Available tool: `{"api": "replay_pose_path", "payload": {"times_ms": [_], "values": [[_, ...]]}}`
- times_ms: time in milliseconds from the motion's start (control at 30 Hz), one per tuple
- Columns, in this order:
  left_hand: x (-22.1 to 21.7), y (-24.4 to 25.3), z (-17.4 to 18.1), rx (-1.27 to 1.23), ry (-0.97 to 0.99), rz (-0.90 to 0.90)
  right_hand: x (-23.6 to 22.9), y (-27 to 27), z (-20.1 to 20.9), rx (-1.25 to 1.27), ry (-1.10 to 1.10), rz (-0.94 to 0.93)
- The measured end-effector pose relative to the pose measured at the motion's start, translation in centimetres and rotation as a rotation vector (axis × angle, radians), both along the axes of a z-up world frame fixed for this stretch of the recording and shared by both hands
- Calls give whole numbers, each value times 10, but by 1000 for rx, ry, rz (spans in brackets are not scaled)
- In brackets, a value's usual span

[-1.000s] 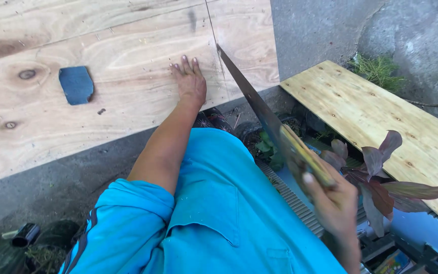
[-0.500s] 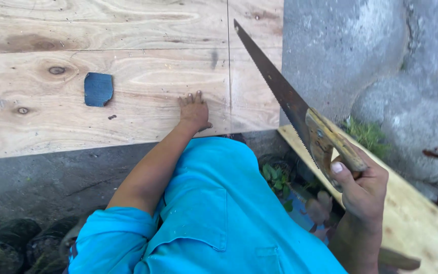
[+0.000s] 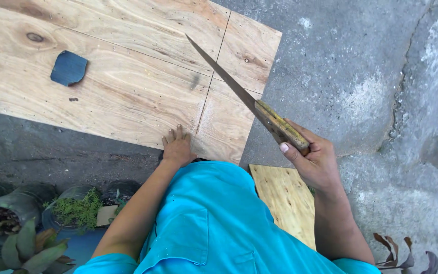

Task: The recorder uses a hand saw to cut a piece of plywood and then sands the edges of a wooden table.

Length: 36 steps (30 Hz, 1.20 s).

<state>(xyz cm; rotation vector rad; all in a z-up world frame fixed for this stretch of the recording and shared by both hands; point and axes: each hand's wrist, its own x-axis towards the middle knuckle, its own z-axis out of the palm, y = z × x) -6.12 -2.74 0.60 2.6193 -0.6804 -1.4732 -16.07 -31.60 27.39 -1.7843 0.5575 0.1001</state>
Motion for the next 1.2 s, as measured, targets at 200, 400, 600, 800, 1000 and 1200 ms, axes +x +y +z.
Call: {"api": "replay_pose_path", "payload": {"times_ms": [200, 400, 600, 800, 1000, 1200], "values": [[-36, -27, -29, 5, -95, 133, -10, 10, -15, -59, 0, 102], [-73, -38, -26, 0, -91, 259, -11, 8, -21, 65, -21, 130], [-74, -68, -25, 78, -30, 426, 26, -32, -30, 52, 18, 347], [-80, -99, -11, 194, -48, 661, 73, -104, -31, 176, 14, 631], [-96, -105, -18, 170, -50, 876, 115, -118, -25, 73, 17, 857], [-128, -105, -35, -32, -272, 1198, 130, -90, -13, -60, -147, 1010]]}}
